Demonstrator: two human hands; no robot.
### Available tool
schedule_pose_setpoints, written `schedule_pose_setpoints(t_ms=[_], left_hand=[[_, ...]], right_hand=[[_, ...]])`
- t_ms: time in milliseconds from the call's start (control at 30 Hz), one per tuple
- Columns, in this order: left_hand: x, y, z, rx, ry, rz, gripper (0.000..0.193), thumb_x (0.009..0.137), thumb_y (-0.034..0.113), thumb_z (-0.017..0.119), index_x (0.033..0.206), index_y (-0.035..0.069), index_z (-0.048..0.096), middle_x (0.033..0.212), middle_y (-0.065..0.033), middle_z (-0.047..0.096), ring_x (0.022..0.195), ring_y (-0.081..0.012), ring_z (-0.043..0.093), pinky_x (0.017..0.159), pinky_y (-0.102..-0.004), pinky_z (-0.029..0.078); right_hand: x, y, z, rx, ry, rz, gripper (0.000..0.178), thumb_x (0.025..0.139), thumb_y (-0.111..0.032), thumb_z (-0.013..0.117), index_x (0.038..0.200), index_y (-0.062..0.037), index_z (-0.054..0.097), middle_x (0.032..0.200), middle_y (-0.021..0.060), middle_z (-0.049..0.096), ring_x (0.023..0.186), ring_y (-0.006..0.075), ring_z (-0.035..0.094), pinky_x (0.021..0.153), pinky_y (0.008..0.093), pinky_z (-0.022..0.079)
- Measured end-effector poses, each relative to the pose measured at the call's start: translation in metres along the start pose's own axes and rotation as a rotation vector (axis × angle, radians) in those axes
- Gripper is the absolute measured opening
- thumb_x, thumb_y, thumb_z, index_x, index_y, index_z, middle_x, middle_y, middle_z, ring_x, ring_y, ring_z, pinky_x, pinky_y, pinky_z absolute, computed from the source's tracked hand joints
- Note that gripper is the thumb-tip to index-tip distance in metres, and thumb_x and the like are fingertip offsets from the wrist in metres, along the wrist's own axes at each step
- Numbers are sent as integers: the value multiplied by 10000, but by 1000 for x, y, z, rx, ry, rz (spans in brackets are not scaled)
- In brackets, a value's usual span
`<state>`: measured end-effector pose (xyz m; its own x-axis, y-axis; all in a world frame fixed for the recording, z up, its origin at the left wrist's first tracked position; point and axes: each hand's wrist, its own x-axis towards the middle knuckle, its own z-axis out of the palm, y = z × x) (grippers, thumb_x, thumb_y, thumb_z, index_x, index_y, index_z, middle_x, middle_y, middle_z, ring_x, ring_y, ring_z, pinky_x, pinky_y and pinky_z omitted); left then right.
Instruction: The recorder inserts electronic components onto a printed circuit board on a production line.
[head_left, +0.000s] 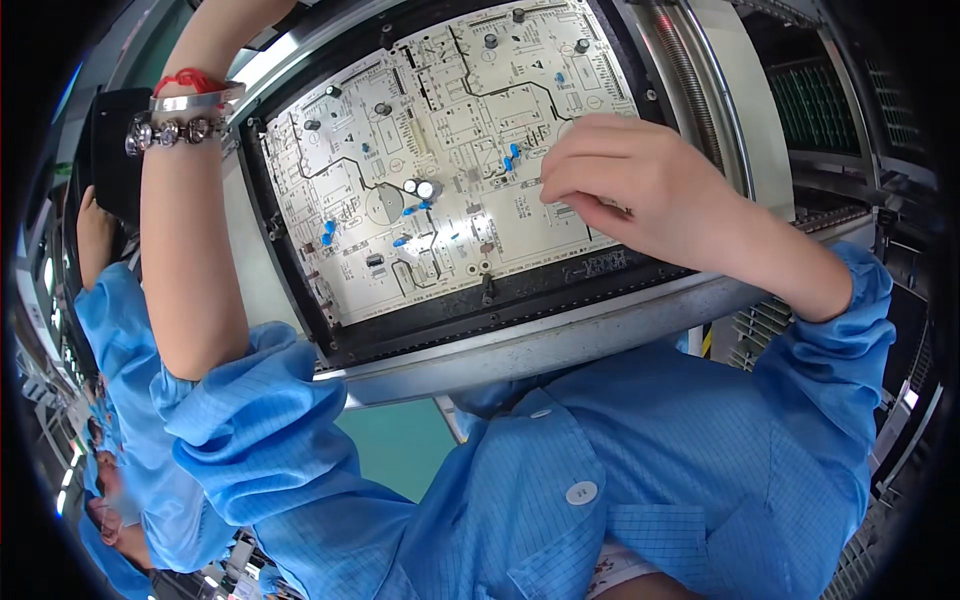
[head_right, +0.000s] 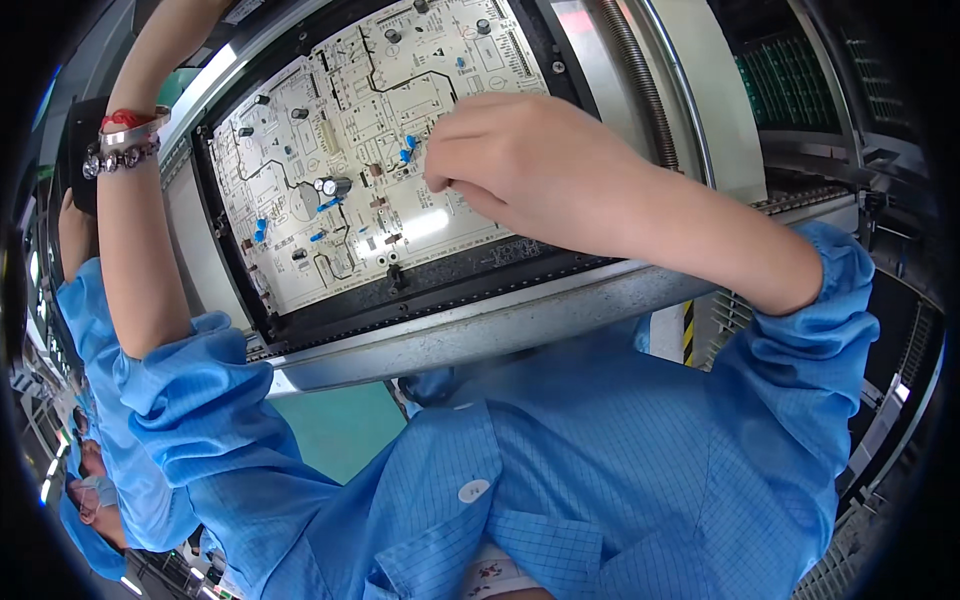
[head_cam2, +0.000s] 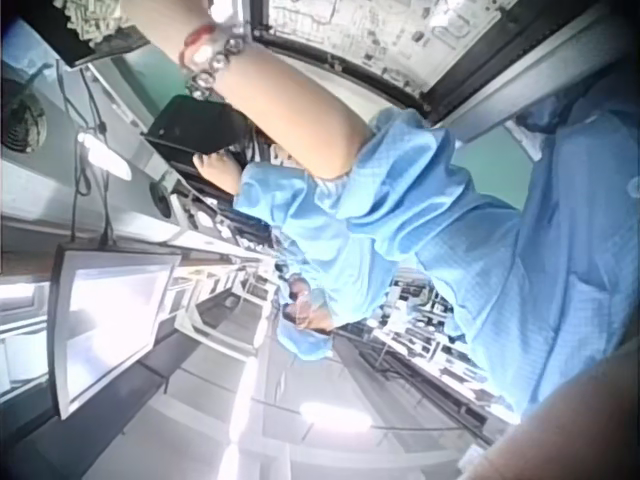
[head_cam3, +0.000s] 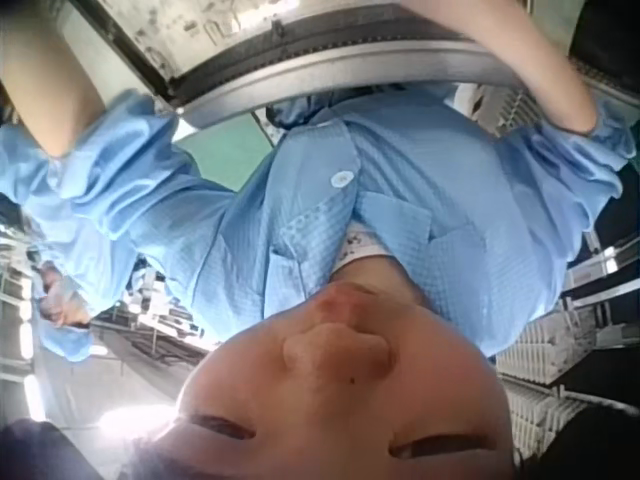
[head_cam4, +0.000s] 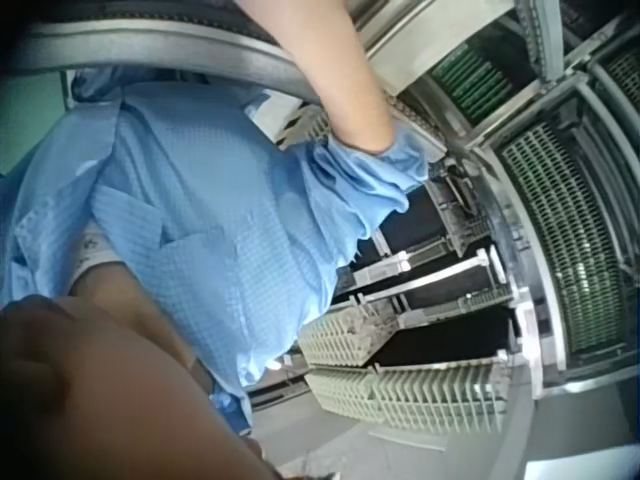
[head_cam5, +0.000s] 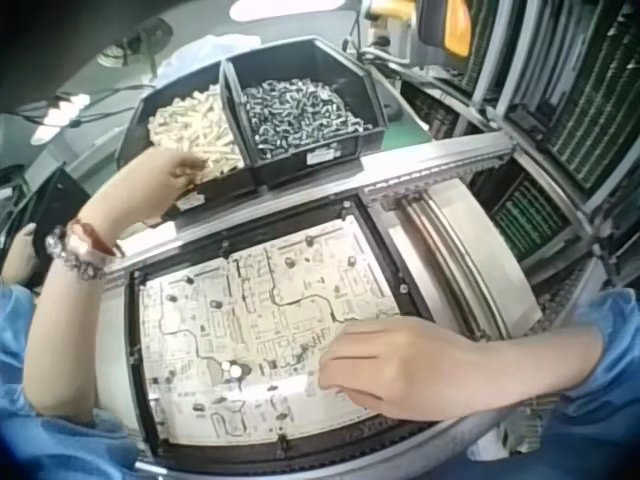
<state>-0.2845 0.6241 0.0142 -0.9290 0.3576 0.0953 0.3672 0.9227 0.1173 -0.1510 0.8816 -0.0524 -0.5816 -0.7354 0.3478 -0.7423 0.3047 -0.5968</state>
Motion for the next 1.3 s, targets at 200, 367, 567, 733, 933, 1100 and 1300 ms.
schedule_pose_setpoints(t_ms=[200, 367, 567, 733, 933, 1100, 1300], left_hand=[[-8, 24, -9, 53, 156, -135, 135, 740, 18, 590, 838, -19, 676, 842, -215, 637, 744, -318, 625, 692, -342, 488], [-8, -4, 0, 35, 364, 117, 124, 734, 58, 647, 822, -26, 672, 777, -173, 648, 670, -251, 623, 633, -299, 477], [-9, 17, -7, -856, 407, -93, 178, 836, 109, 610, 948, -26, 636, 820, -55, 647, 720, -116, 597, 669, -207, 471], [-24, 61, -12, -1067, 209, -192, 112, 820, 81, 634, 880, -14, 629, 815, -77, 646, 737, -134, 615, 691, -224, 499], [-53, 58, 28, -1139, 78, 36, 227, 696, 236, 754, 783, 40, 680, 701, -36, 671, 629, -114, 639, 589, -222, 490], [-45, 102, 15, -1277, 58, 47, 226, 657, 140, 779, 743, -22, 648, 677, -60, 668, 589, -104, 652, 527, -195, 491], [-59, 109, 23, -1483, 35, 25, 139, 696, 29, 725, 795, -58, 683, 735, -109, 673, 651, -142, 659, 612, -218, 532]], right_hand=[[-2, 0, 3, 70, -45, 60, 151, 670, 39, 665, 790, -31, 607, 792, 51, 551, 780, 229, 549, 661, 316, 463], [-3, -2, 8, 113, -54, 75, 133, 668, 33, 667, 773, -25, 610, 795, 51, 559, 787, 229, 550, 671, 314, 459], [-12, 1, 6, 110, -37, 84, 115, 678, 19, 664, 767, -31, 612, 795, 51, 558, 797, 228, 543, 696, 317, 453], [-13, 3, -5, -26, -88, 45, 128, 702, -7, 657, 825, -29, 629, 806, 56, 559, 795, 232, 532, 707, 318, 443], [-4, 1, -25, 41, -116, 137, 281, 735, 19, 620, 1016, 16, 608, 922, 141, 591, 880, 294, 554, 811, 345, 434], [-42, 43, -72, -117, -51, 288, 202, 858, -33, 550, 1042, 19, 615, 1023, 121, 612, 1019, 222, 549, 939, 306, 366], [-29, 41, -66, 15, -39, 321, 176, 861, -48, 554, 1006, 40, 601, 993, 120, 613, 997, 214, 549, 920, 288, 372]])
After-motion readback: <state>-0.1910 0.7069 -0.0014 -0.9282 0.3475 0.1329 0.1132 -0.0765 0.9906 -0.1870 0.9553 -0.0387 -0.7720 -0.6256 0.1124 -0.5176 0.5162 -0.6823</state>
